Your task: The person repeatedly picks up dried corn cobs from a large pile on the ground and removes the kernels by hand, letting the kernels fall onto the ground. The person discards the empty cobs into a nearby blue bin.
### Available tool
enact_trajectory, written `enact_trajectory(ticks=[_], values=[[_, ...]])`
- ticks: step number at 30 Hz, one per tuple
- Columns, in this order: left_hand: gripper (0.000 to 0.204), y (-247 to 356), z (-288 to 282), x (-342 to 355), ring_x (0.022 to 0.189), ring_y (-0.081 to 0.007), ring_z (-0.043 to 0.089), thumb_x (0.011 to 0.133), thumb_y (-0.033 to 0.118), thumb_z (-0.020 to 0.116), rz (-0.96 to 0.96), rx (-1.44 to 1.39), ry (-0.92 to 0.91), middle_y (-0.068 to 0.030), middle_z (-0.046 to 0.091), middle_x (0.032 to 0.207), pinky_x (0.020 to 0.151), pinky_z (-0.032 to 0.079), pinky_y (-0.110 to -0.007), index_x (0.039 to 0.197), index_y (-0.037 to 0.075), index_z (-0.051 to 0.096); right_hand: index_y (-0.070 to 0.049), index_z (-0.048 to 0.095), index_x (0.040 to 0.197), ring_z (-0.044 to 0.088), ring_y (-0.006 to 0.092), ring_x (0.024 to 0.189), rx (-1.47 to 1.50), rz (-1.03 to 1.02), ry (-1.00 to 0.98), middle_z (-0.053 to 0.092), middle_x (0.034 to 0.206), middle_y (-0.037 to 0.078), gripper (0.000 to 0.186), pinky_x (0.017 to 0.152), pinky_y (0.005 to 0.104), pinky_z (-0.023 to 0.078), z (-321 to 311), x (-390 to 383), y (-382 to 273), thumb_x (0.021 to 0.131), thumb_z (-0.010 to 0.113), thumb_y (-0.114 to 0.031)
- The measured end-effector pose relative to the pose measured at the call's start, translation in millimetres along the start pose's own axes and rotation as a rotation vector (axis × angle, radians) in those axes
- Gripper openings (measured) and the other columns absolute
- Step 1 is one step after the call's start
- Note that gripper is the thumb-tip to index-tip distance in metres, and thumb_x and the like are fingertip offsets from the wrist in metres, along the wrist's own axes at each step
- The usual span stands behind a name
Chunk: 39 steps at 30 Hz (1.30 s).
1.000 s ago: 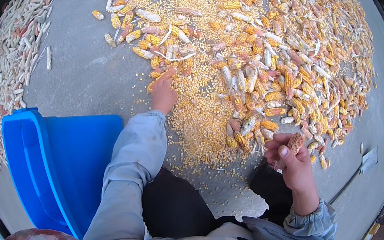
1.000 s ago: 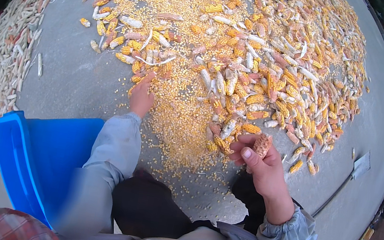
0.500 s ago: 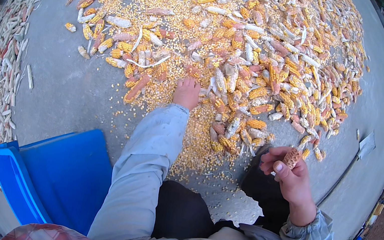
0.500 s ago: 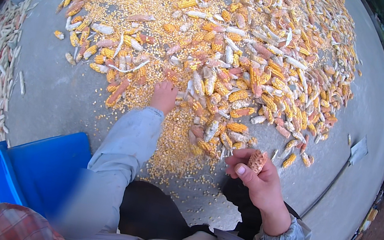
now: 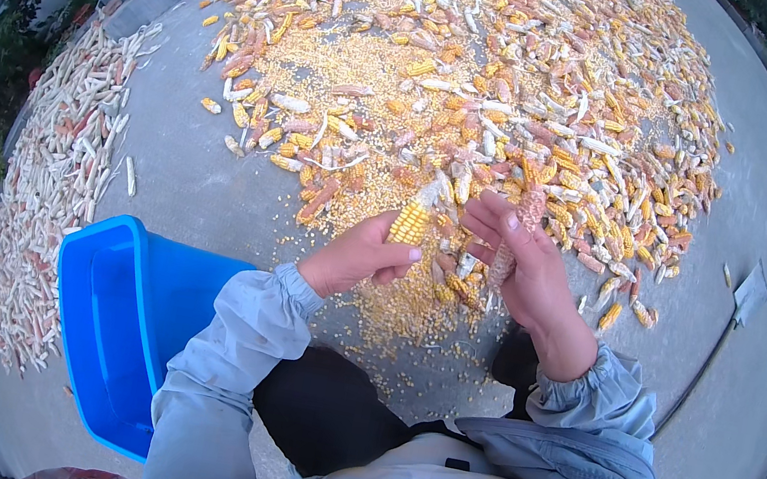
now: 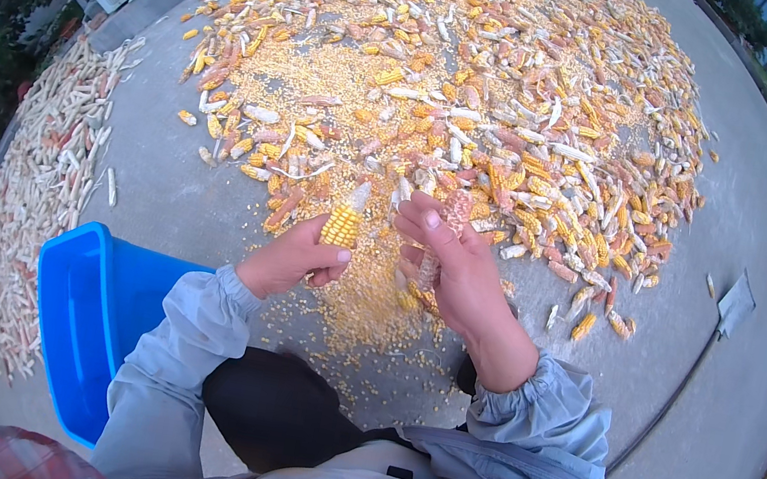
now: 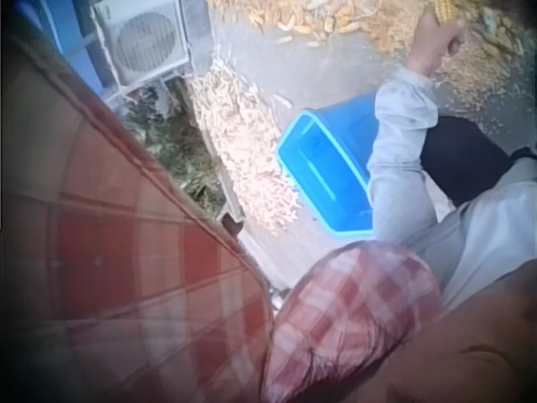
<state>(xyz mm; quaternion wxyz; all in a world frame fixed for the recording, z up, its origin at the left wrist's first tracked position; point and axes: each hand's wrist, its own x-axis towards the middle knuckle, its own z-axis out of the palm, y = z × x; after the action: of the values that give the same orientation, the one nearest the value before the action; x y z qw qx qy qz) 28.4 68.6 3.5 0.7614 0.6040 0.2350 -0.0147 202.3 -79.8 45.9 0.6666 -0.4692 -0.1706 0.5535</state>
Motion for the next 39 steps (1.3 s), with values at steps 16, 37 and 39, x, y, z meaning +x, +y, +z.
enact_trajectory(ticks=[16, 37, 39], values=[[0.027, 3.7, 71.0, -95.0, 0.054, -0.0040, 0.042, 0.082, 0.016, 0.060, 0.005, -0.273, 0.288, 0.0017, 0.045, 0.065, 0.045, 0.031, -0.021, 0.102, 0.007, 0.046, -0.006, 0.052, 0.120, 0.058, 0.0149, 0.094, -0.376, -0.060, -0.278, 0.063, 0.102, 0.008, 0.034, 0.081, 0.0276, 0.046, 62.2, -10.0, 19.8, 0.090, 0.057, -0.022], [0.014, -17.5, 90.0, -63.0, 0.042, -0.0043, 0.029, 0.075, 0.004, 0.058, 0.069, -0.643, 0.351, 0.0048, 0.032, 0.054, 0.037, 0.019, -0.021, 0.076, 0.008, 0.044, -0.004, 0.051, 0.106, 0.058, 0.0109, 0.061, -0.356, -0.250, -0.182, 0.059, 0.078, 0.004, 0.023, 0.053, 0.0227, 0.046, 84.9, 27.4, 53.2, 0.089, 0.059, -0.017], [0.014, -10.2, 87.8, -68.1, 0.042, -0.0041, 0.028, 0.076, 0.005, 0.057, 0.102, -0.771, 0.221, 0.0051, 0.030, 0.053, 0.037, 0.019, -0.021, 0.077, 0.008, 0.044, -0.004, 0.052, 0.107, 0.058, 0.0109, 0.061, -0.258, -0.321, -0.231, 0.059, 0.077, 0.004, 0.024, 0.052, 0.0223, 0.046, 83.6, 35.7, 59.0, 0.090, 0.058, -0.018]])
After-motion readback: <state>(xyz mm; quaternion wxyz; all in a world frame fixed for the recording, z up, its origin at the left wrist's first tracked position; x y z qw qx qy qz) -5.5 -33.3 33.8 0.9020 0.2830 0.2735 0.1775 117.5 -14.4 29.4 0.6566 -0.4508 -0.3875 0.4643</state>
